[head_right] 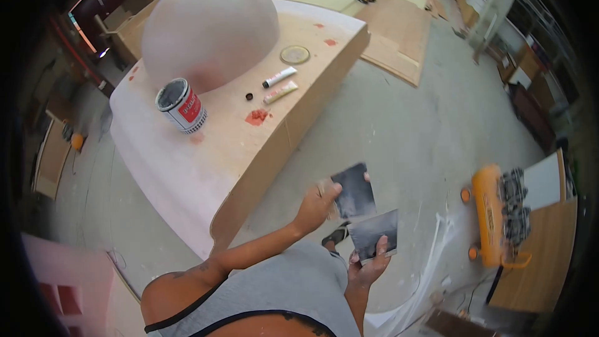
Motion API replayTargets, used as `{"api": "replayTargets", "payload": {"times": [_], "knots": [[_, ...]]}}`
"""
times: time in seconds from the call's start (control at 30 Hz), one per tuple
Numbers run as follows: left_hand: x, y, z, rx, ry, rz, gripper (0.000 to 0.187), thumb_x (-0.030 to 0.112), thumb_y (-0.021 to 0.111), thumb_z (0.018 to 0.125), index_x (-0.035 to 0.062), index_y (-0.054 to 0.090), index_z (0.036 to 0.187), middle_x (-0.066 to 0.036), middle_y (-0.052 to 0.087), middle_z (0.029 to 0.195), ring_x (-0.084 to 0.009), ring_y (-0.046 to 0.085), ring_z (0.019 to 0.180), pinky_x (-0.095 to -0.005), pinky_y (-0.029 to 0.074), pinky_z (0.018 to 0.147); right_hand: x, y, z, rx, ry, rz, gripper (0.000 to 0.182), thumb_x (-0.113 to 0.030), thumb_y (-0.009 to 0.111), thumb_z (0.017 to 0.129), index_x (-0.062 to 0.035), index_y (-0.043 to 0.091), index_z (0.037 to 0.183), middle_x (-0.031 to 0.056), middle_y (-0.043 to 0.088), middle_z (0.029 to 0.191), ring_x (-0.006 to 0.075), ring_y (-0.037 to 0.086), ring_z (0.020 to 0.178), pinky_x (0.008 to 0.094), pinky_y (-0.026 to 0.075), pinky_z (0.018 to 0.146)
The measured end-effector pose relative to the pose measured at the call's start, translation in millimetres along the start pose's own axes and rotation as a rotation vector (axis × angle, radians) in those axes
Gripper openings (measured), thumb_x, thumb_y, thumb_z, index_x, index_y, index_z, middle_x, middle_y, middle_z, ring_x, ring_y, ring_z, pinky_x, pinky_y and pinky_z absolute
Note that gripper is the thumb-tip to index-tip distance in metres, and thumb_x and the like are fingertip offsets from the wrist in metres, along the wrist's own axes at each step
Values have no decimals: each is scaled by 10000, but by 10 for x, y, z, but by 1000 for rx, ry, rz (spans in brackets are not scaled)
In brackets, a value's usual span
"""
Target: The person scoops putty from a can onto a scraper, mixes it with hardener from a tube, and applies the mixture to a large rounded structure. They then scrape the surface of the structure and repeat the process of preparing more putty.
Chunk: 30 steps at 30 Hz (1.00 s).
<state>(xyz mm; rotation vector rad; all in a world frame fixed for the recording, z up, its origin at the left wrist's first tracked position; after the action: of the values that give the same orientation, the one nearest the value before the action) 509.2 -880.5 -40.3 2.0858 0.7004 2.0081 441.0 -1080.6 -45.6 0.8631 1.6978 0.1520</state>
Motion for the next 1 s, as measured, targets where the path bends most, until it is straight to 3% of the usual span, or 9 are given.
{"api": "replayTargets", "payload": {"times": [0.17,0.27,0.4,0.47,0.6,0.67,0.73,0.8,1.0], "knots": [[144,1034,358,-629,191,730,337,254,494,1011,84,567,1293,-204,561,606,-326,607,562,-430,483,580,-614,120,1205,-29,-61,-199,307,-285,613,967,-74,540,1177,44,611,911,90,519,557,209,335,336],[-327,1321,221,-1155,236,833,372,249,507,1004,116,538,1351,-191,599,683,-333,647,658,-436,503,638,-1135,182,1890,55,-262,-270,359,-301,628,964,-53,533,1205,51,596,900,93,508,612,207,361,415],[-479,1383,712,-759,-169,670,309,256,532,996,86,600,1245,-128,645,716,-247,679,694,-402,511,591,-1487,94,2370,129,-373,-135,344,-257,576,986,-19,498,1223,73,583,954,132,508,687,251,423,543],[-661,1178,1057,17,-570,-491,183,242,549,994,71,606,1026,-47,628,757,-180,643,670,-356,514,581,-1491,398,2201,-502,-980,-287,322,-186,515,987,9,473,1239,110,574,1052,182,535,789,316,462,684],[-614,1390,1519,-35,-339,-539,218,266,568,985,57,588,1043,-23,623,809,-118,631,656,-282,502,487,-866,976,2261,-764,-1214,-952,456,-64,604,872,27,486,1303,249,602,1168,315,626,807,406,519,750],[-520,1366,1699,-71,-390,-443,227,262,568,986,46,587,1055,-34,633,828,-127,638,664,-284,498,476,-200,641,2988,-901,-569,-1453,585,-9,646,821,62,430,1360,265,651,1058,334,609,651,414,541,699],[-494,1296,1959,-173,-390,-331,245,259,562,990,33,584,1083,-45,636,849,-128,643,681,-293,506,471,-314,826,3120,-865,-711,-1418,468,-39,628,865,55,471,1296,178,683,887,287,576,534,373,527,574],[-543,1152,2331,-168,-344,-311,245,259,551,997,31,581,1083,-52,639,869,-131,650,694,-296,543,530,-365,597,3559,-496,28,-682,307,-89,582,922,24,528,1203,116,673,821,223,581,540,332,502,517],[-349,1091,3648,150,-36,-341,301,293,527,1013,8,614,1053,-39,635,801,-122,636,659,-291,525,545,-615,1423,4122,-336,306,107,266,-264,559,991,-25,573,1108,48,670,752,123,441,327,239,364,292]]}}
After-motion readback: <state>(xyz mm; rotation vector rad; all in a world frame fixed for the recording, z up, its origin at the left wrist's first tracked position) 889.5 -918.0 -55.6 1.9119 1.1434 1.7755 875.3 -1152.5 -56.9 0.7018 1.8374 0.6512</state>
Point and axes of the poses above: each hand's wrist, its own z-axis towards the middle knuckle, its own y-axis out of the palm, x = y × z, the point moved 8 cm from there along z, towards the middle knuckle
